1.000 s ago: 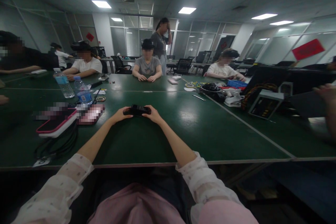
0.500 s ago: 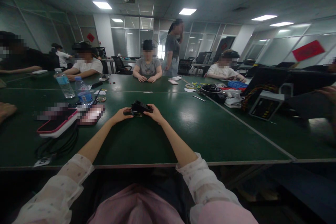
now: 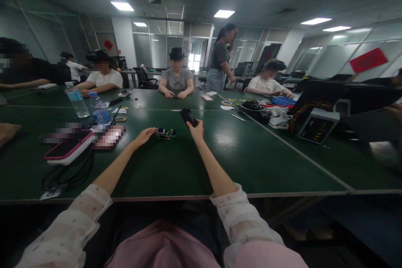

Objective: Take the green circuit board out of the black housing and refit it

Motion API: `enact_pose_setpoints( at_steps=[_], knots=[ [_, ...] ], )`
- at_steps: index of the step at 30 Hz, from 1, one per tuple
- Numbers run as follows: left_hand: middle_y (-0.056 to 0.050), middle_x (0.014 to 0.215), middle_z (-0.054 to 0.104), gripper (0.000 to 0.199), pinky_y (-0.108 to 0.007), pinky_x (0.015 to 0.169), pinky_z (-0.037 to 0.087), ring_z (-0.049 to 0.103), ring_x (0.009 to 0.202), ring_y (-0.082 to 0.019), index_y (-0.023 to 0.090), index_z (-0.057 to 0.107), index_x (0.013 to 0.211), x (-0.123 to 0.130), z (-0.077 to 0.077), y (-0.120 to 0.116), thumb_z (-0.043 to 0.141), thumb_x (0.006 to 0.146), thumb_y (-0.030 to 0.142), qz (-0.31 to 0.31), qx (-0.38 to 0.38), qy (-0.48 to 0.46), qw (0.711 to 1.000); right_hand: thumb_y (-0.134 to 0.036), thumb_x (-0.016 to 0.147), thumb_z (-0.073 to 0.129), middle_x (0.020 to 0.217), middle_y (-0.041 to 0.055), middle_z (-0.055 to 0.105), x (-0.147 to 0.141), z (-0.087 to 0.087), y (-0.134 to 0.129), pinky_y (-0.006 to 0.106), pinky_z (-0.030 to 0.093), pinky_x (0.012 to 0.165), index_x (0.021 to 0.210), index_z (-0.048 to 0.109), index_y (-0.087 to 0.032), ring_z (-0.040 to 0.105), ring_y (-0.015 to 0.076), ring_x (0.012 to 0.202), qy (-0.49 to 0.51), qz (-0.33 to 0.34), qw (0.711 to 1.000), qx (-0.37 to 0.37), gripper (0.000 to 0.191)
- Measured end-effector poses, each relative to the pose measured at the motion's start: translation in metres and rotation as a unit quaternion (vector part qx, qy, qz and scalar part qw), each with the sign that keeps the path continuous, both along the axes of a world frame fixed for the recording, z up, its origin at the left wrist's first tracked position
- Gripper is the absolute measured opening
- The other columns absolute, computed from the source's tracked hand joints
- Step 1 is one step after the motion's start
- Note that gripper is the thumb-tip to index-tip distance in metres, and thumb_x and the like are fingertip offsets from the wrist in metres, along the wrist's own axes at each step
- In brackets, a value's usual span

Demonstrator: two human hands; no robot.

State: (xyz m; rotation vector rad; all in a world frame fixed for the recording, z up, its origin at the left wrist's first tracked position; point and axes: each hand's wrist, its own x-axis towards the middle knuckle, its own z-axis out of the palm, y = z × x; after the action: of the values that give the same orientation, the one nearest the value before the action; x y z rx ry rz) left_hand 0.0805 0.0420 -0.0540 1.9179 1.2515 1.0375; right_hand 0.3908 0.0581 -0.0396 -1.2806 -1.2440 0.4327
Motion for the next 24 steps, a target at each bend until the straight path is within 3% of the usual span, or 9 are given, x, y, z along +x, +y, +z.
enact_pose_setpoints(
  at_steps=[4,7,12,14,17,24],
  knots=[
    [-0.007,0.108,0.070,0.041,-0.039,0.099,0.044,0.063,0.107,-0.021,0.017,0.060,0.120,-0.002,-0.003,0.005,0.035,0.097,0.040,0.025,0.014,-0.020,0.999,-0.040,0.070,0.070,0.110,0.0151,0.062,0.010,-0.004,-0.001,0.046,0.047,0.090,0.115,0.048,-0.015,0.061,0.0284,0.100,-0.104,-0.072,0.992,-0.005,0.056],
    [-0.006,0.113,0.069,0.035,-0.040,0.099,0.043,0.063,0.107,-0.021,0.021,0.058,0.122,-0.002,0.000,-0.001,0.037,0.096,0.028,0.060,0.064,0.039,0.995,-0.036,0.072,0.069,0.109,0.0163,0.061,0.011,-0.006,-0.006,0.046,0.047,0.089,0.114,0.050,-0.015,0.059,0.0305,0.101,-0.177,-0.094,0.980,-0.025,0.051],
    [-0.007,0.144,0.046,0.043,-0.045,0.113,0.025,0.038,0.135,-0.025,0.022,0.048,0.136,0.000,0.002,-0.015,0.040,0.094,0.026,0.119,0.173,0.208,0.955,-0.032,0.075,0.067,0.110,0.0166,0.059,0.009,-0.007,-0.015,0.044,0.045,0.089,0.112,0.050,-0.014,0.056,0.0304,0.104,-0.267,-0.122,0.954,-0.053,0.045],
    [-0.006,0.151,0.036,0.046,-0.048,0.115,0.021,0.030,0.140,-0.027,0.022,0.044,0.140,0.000,-0.001,-0.016,0.039,0.095,0.031,0.144,0.141,0.288,0.936,-0.030,0.076,0.066,0.111,0.0165,0.058,0.007,-0.007,-0.017,0.042,0.044,0.090,0.113,0.049,-0.013,0.055,0.0299,0.105,-0.287,-0.135,0.945,-0.075,0.044],
    [-0.008,0.151,0.036,0.048,-0.050,0.112,0.024,0.030,0.140,-0.028,0.019,0.043,0.140,-0.001,-0.007,-0.012,0.031,0.098,0.039,0.136,0.070,0.365,0.918,-0.030,0.078,0.064,0.113,0.0183,0.057,0.005,-0.007,-0.019,0.041,0.042,0.092,0.117,0.047,-0.011,0.053,0.0306,0.108,-0.305,-0.154,0.934,-0.109,0.046],
    [-0.009,0.151,0.036,0.050,-0.049,0.111,0.026,0.031,0.139,-0.027,0.018,0.043,0.141,-0.003,-0.009,-0.007,0.026,0.099,0.041,0.129,0.072,0.393,0.908,-0.032,0.076,0.066,0.122,0.0223,0.052,0.001,-0.010,-0.020,0.044,0.039,0.094,0.126,0.039,-0.009,0.048,0.0344,0.114,-0.295,-0.161,0.935,-0.118,0.061]
  ],
)
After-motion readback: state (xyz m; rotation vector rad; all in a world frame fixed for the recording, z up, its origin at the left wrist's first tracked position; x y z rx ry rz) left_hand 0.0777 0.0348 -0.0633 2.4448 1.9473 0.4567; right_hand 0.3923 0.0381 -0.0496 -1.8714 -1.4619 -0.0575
